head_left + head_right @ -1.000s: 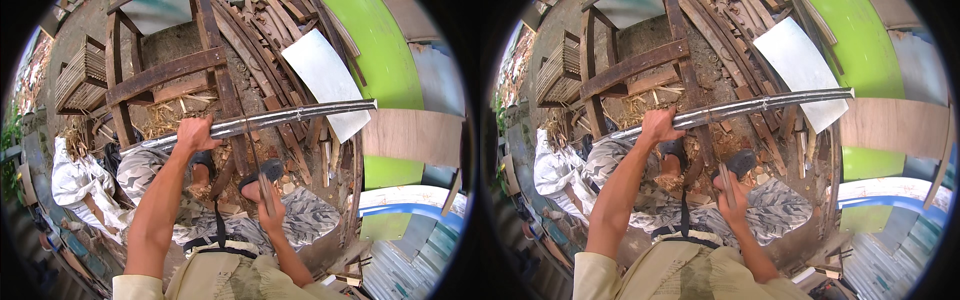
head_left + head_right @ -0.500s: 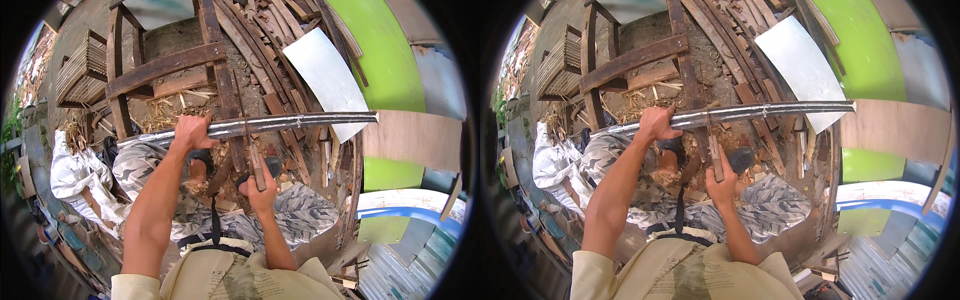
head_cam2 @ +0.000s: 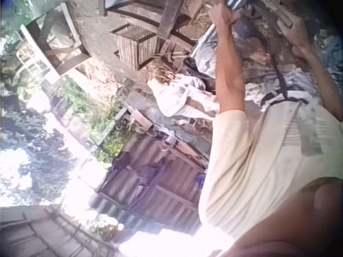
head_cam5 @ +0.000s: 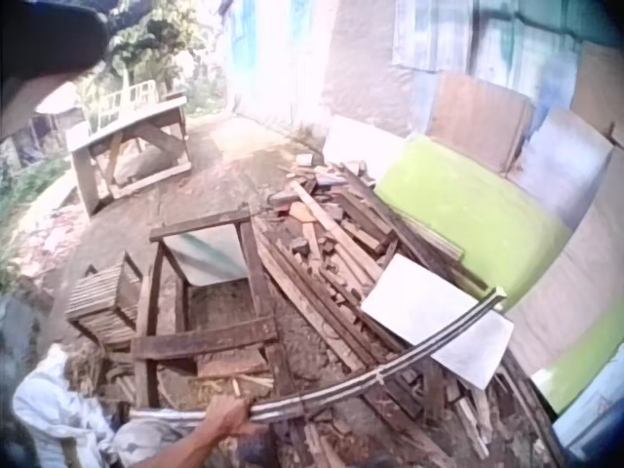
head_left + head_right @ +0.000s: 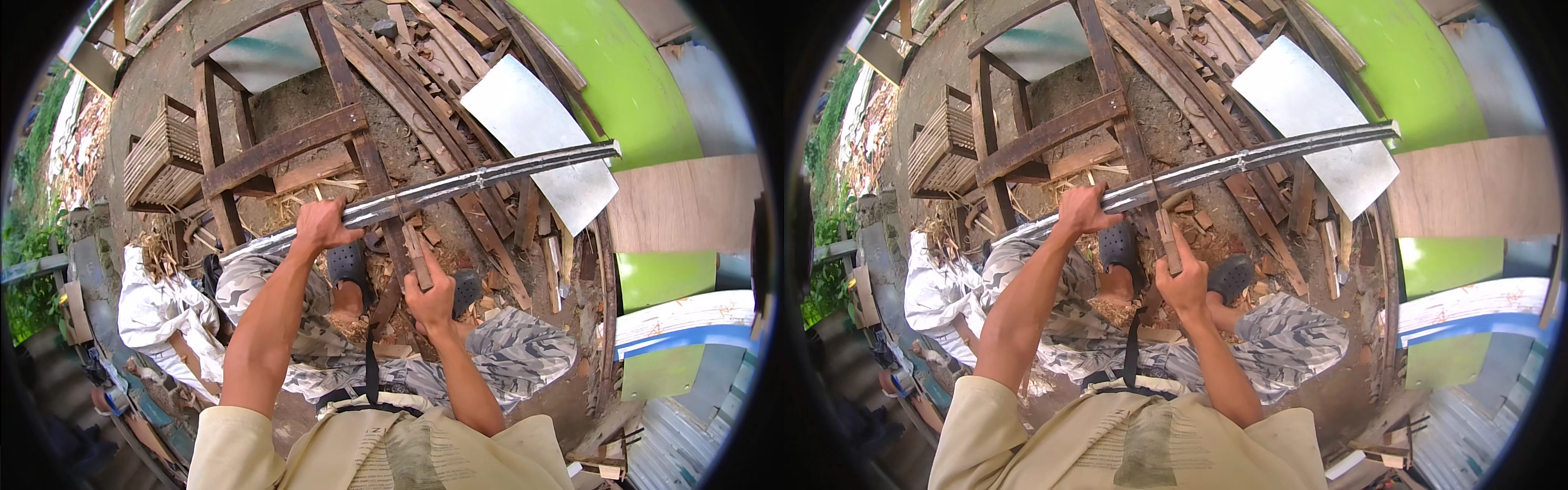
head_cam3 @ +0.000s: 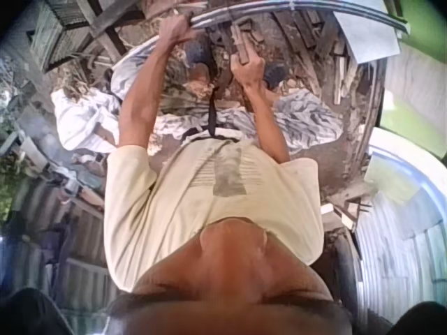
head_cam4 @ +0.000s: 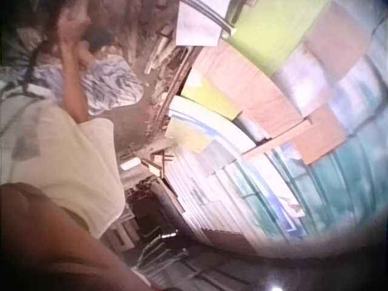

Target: The person uses a hand saw to cut a metal pipe while sitting on the ground. After cutting, the person inspects the cut piece and then saws a wooden plank.

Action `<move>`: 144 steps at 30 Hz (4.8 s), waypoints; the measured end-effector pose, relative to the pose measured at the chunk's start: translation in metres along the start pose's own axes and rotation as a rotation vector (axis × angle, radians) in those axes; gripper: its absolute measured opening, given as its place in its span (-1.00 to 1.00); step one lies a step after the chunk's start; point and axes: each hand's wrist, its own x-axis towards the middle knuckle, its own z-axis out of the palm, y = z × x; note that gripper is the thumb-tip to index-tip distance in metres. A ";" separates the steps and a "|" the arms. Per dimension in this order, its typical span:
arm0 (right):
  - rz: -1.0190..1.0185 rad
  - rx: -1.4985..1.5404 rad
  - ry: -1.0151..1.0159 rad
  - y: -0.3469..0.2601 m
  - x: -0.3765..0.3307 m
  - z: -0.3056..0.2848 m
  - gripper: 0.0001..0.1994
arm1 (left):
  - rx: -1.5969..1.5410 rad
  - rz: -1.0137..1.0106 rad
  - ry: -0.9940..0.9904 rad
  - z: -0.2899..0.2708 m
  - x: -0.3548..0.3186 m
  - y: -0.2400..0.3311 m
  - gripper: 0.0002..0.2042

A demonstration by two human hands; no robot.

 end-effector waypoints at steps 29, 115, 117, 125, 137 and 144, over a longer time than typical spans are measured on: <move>0.090 -0.005 0.004 0.003 -0.016 0.002 -0.47 | -0.031 0.028 -0.014 0.004 0.002 -0.005 -0.37; 0.126 0.034 -0.024 -0.008 0.003 -0.005 -0.45 | 0.050 0.018 -0.037 0.012 0.006 -0.002 -0.33; 0.094 -0.077 -0.009 -0.023 -0.063 -0.039 -0.42 | 0.030 0.004 -0.083 0.009 0.002 0.001 -0.33; 0.064 -0.099 -0.022 -0.006 -0.066 -0.046 -0.46 | 0.037 0.062 -0.031 0.013 0.009 0.005 -0.36; 0.095 -0.247 -0.065 0.000 -0.172 -0.092 -0.44 | 0.019 0.023 -0.104 0.006 0.002 0.004 -0.36; 0.047 0.050 0.033 0.021 0.023 0.001 -0.42 | 0.025 0.068 -0.095 0.007 0.012 0.010 -0.38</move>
